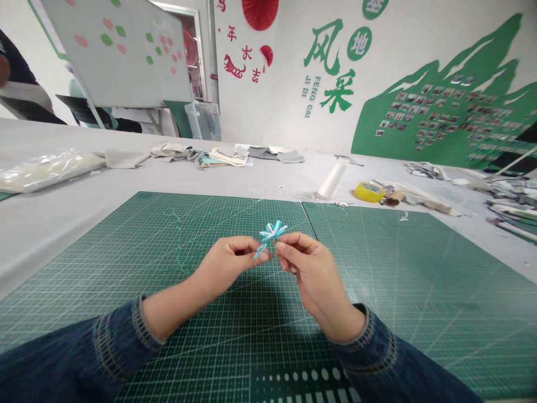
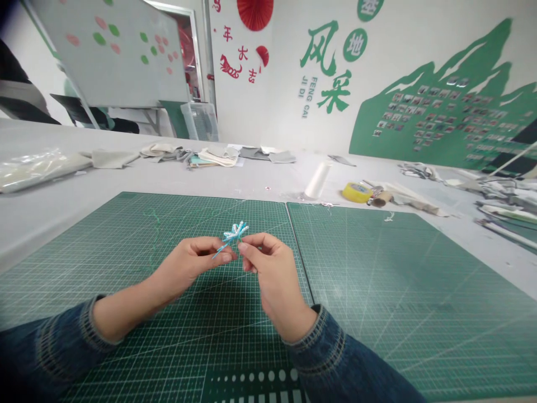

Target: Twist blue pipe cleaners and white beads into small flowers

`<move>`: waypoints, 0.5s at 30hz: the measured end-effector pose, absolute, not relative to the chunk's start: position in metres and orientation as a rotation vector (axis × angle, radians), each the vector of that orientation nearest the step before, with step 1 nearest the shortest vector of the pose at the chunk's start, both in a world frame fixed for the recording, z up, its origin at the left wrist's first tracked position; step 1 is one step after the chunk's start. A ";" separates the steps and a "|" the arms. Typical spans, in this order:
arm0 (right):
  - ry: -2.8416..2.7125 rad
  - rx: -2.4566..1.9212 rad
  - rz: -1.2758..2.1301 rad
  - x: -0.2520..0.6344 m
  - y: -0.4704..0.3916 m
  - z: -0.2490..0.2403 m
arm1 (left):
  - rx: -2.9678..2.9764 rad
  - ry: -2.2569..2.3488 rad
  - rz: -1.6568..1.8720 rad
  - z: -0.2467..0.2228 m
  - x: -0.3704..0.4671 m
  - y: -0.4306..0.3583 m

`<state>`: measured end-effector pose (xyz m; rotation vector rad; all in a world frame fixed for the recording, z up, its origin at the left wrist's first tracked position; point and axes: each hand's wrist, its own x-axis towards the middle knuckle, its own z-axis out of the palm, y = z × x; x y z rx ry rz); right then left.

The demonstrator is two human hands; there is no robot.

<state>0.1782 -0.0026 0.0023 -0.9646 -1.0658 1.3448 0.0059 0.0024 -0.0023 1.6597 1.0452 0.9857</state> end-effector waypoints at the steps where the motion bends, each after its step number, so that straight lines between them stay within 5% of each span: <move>1: -1.026 -0.954 1.388 0.178 -0.002 0.002 | 1.780 1.091 1.013 -0.003 0.006 0.000; 15: -1.053 -1.032 1.399 0.174 -0.004 -0.001 | 3.409 1.114 1.147 0.006 0.004 -0.021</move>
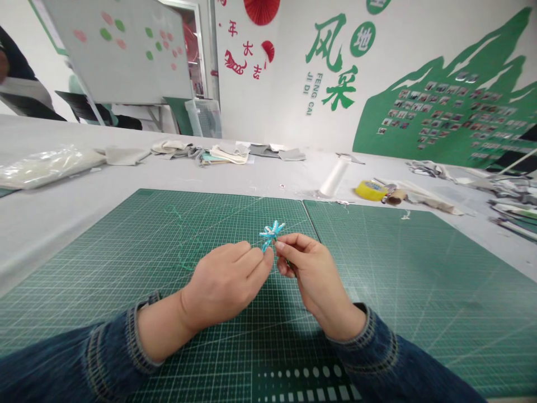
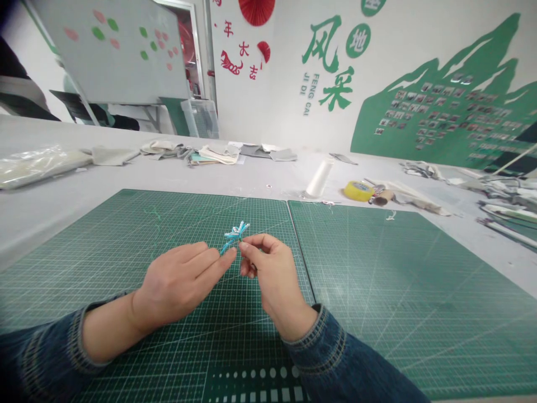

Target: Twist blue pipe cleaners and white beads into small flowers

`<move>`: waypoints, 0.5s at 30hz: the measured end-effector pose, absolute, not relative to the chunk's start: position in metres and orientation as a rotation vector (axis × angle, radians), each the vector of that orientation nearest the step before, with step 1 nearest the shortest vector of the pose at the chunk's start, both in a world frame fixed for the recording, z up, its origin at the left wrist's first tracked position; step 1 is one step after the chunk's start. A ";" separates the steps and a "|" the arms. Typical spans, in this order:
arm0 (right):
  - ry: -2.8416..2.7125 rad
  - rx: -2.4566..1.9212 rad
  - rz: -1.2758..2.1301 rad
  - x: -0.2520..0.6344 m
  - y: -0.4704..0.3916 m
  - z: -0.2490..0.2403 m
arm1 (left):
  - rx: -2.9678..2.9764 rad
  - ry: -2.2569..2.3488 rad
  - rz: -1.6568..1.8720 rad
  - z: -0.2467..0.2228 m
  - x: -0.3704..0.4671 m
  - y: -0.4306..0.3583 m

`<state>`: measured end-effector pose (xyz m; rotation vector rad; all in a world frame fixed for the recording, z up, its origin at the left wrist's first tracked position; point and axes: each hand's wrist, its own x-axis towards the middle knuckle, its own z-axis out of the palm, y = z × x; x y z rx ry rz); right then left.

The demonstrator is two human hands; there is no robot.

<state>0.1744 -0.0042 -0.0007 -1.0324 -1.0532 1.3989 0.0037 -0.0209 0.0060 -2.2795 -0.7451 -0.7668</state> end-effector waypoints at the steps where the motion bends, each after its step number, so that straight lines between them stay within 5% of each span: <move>1: -1.083 -1.053 1.380 0.175 -0.004 -0.001 | -2.264 -0.739 -0.756 0.008 0.004 -0.022; 5: -1.322 -1.247 1.126 0.176 -0.005 -0.001 | -2.235 -0.767 -0.726 0.013 0.005 -0.027; 11: -1.798 -1.264 0.289 0.178 -0.011 -0.001 | -2.238 -0.803 -0.736 0.015 0.005 -0.029; 15: -1.942 -1.212 0.115 0.179 -0.016 -0.002 | -2.257 -0.808 -0.741 0.016 0.004 -0.027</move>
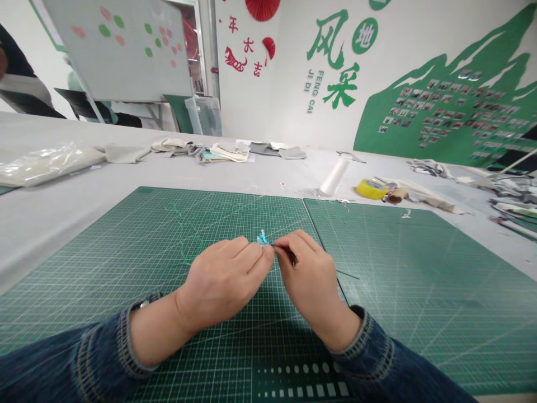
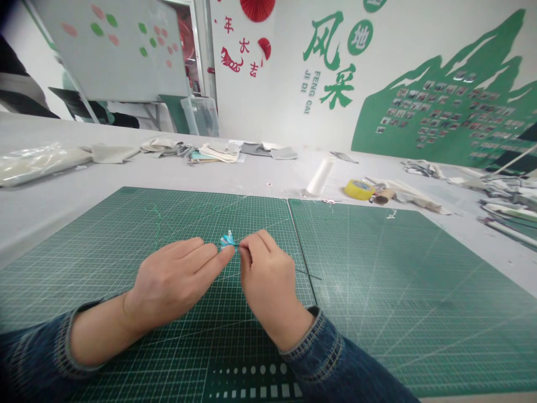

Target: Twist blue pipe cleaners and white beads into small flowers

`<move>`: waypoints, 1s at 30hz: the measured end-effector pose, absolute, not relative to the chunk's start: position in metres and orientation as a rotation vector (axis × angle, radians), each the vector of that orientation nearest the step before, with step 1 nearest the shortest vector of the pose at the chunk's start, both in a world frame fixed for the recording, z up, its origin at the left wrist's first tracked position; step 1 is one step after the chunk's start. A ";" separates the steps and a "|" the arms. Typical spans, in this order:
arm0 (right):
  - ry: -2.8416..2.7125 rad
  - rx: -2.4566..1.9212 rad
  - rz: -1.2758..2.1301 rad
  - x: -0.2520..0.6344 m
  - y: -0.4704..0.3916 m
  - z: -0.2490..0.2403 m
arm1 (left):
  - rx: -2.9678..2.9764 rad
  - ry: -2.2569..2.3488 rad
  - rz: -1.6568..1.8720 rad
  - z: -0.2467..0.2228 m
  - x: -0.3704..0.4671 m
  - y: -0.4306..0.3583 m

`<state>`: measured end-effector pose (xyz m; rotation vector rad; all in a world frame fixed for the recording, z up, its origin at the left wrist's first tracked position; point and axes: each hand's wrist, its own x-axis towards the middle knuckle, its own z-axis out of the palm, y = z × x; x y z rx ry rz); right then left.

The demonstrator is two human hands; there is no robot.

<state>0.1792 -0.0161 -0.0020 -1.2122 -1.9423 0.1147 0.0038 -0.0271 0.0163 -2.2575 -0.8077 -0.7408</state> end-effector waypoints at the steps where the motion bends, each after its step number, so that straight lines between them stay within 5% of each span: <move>1: -1.968 -1.197 0.091 0.179 -0.017 -0.002 | -2.265 -0.816 -0.747 0.016 0.003 -0.026; 24: -2.107 -0.915 0.220 0.178 -0.019 0.000 | -2.952 -1.972 -1.144 0.021 -0.024 0.021; 30: -1.891 -0.938 0.516 0.177 -0.019 0.007 | -3.465 -1.736 -1.556 0.011 -0.032 0.031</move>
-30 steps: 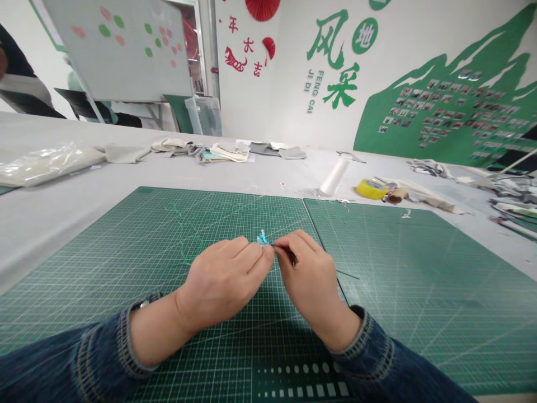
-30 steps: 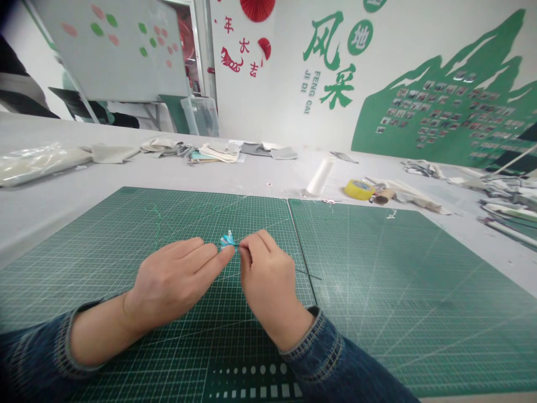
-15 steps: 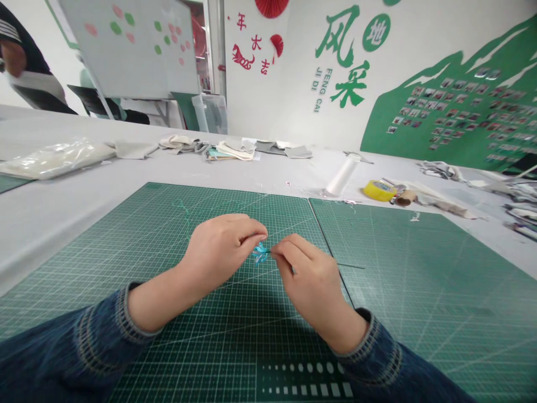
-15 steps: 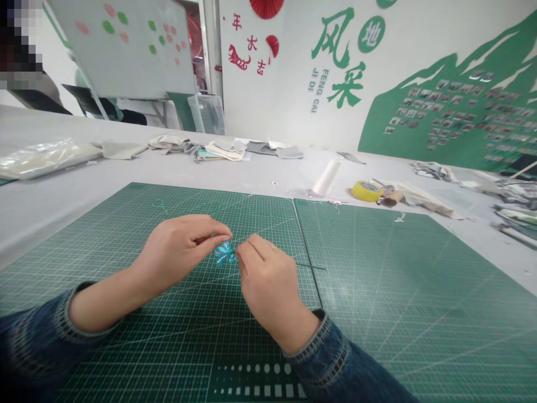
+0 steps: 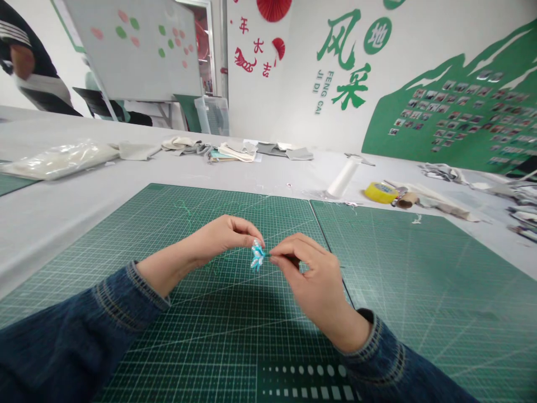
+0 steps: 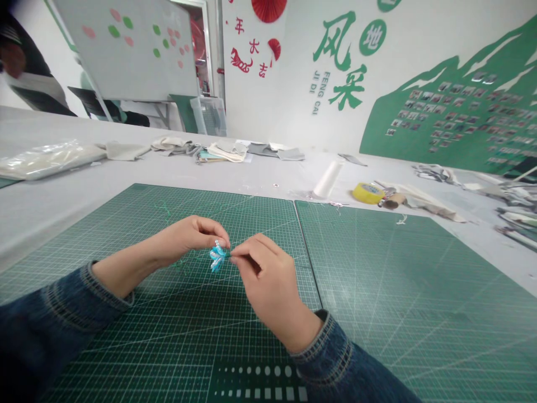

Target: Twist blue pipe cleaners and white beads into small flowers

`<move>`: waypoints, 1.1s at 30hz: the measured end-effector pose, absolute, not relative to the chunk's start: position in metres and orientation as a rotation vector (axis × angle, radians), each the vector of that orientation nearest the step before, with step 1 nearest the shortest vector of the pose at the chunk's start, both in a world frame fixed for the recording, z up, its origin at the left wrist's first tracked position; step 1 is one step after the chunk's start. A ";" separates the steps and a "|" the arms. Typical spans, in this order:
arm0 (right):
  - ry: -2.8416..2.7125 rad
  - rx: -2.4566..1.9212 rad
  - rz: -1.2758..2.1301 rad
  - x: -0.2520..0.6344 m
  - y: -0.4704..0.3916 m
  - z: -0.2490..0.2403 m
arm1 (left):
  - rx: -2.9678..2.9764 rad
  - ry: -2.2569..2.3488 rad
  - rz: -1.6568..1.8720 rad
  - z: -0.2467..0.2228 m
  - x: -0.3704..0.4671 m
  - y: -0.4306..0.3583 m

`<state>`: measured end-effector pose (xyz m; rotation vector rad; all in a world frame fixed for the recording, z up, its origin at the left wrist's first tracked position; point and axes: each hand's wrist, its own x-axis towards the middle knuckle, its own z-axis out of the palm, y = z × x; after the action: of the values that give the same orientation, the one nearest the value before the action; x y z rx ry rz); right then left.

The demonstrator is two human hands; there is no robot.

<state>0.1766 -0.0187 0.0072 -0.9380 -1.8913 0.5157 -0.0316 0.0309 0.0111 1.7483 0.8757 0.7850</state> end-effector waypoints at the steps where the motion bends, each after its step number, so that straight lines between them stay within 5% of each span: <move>1: -1.835 -0.969 0.586 0.177 -0.018 0.008 | 1.711 0.884 0.793 0.009 -0.029 0.030; 15: -0.963 -0.919 1.467 0.177 -0.002 0.003 | 1.839 1.081 1.060 -0.005 0.010 0.002; 25: -0.907 -0.911 1.546 0.176 -0.002 -0.001 | 3.064 1.171 1.246 -0.003 0.003 -0.014; 33: -1.060 -0.979 1.343 0.176 -0.002 -0.001 | 3.291 1.189 1.115 0.004 0.003 -0.021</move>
<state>0.1758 -0.0021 -0.0013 -0.9791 -1.0597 1.3426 0.0031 -0.0207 0.0044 3.2909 1.1886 1.1150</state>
